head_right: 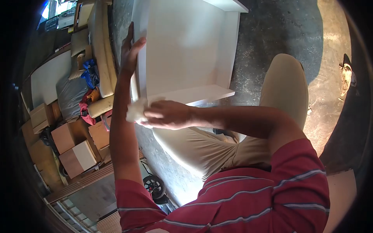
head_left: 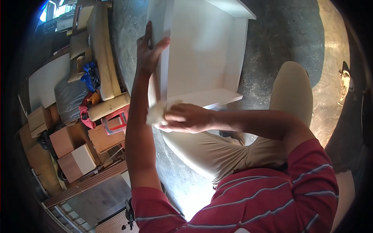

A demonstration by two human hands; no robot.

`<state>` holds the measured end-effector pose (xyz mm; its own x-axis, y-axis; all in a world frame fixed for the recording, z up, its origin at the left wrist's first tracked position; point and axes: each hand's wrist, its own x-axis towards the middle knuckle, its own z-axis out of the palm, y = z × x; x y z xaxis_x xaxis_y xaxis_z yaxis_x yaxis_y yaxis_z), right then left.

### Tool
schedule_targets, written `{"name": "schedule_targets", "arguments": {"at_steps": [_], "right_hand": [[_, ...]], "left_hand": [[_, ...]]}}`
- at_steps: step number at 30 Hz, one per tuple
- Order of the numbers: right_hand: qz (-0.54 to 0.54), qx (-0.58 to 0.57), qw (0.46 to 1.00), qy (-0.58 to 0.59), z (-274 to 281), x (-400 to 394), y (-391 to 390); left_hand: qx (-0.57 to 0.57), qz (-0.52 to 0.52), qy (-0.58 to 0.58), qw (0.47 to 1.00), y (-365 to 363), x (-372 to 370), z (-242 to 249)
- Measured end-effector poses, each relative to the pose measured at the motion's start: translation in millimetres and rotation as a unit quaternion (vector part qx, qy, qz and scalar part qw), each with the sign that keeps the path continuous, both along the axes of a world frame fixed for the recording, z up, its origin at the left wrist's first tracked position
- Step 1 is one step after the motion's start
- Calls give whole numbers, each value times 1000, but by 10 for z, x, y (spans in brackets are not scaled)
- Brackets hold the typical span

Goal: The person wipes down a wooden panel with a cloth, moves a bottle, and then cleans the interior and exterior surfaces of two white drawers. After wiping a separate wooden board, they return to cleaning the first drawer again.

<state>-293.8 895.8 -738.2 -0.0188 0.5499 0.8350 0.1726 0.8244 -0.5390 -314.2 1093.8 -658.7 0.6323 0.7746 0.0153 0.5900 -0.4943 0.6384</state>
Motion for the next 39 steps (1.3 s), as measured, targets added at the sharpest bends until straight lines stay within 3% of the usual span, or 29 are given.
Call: {"name": "schedule_targets", "arguments": {"at_steps": [2,4,6,8,10,11,14,15,16,17,18,22,24,25,28,29,31,32,33,34,36,37,38,39], "right_hand": [[21,2,1000,9,-131,47,72],[100,-156,965,185,-284,120,291],[-14,-154,969,191,-477,271,683],[-186,-155,922,301,-290,656,788],[-294,-81,912,276,-263,954,889],[-293,-61,915,270,-239,989,812],[-166,11,974,154,-38,792,377],[-122,39,980,154,-83,581,279],[-166,27,980,104,69,483,131],[-178,103,974,95,51,380,116],[-154,85,984,-17,-72,282,165],[-244,70,961,108,-14,650,731],[-355,8,923,147,33,1001,1019],[-392,25,908,148,33,1212,1206],[-462,23,873,156,125,1847,1681],[-464,-27,867,178,145,2039,1817],[-525,-127,836,95,109,2467,2034],[-560,-102,819,73,24,2698,2119],[-613,-90,784,-31,-495,3057,2679],[-617,-90,781,-30,-272,3093,2447],[-511,-239,794,225,292,3172,1885],[-513,-239,793,224,575,3128,1613],[-379,-263,809,364,845,3049,1365],[-231,-278,792,492,965,3000,1276]], "left_hand": [[-11,14,8,1000,-7,-9,-8],[-9,19,10,1000,24,-15,-37],[-8,22,13,1000,-10,-5,-13],[-9,24,17,1000,-50,35,-5],[22,27,24,999,-82,58,-13],[23,31,23,999,-70,58,1],[0,47,9,999,-63,27,1],[-76,26,-45,996,-88,35,23],[-149,0,-100,984,-78,83,45],[-178,0,-123,976,-19,62,-23],[-175,-10,-134,975,-12,83,-47],[-196,27,-167,966,-205,113,50],[-278,32,-229,932,-157,73,-23],[-157,31,-147,976,-94,24,-50],[-126,2,-117,985,2,-1,-118],[-114,7,-92,989,11,-11,-111],[-63,19,-60,996,-75,46,-64],[-13,38,-28,999,-123,72,-31],[-12,33,-28,999,-165,90,4],[5,41,3,999,-200,101,30],[22,46,34,998,-246,123,76],[41,37,42,998,-269,131,83],[59,29,52,996,-295,137,82],[57,27,53,997,-312,148,85]]}}
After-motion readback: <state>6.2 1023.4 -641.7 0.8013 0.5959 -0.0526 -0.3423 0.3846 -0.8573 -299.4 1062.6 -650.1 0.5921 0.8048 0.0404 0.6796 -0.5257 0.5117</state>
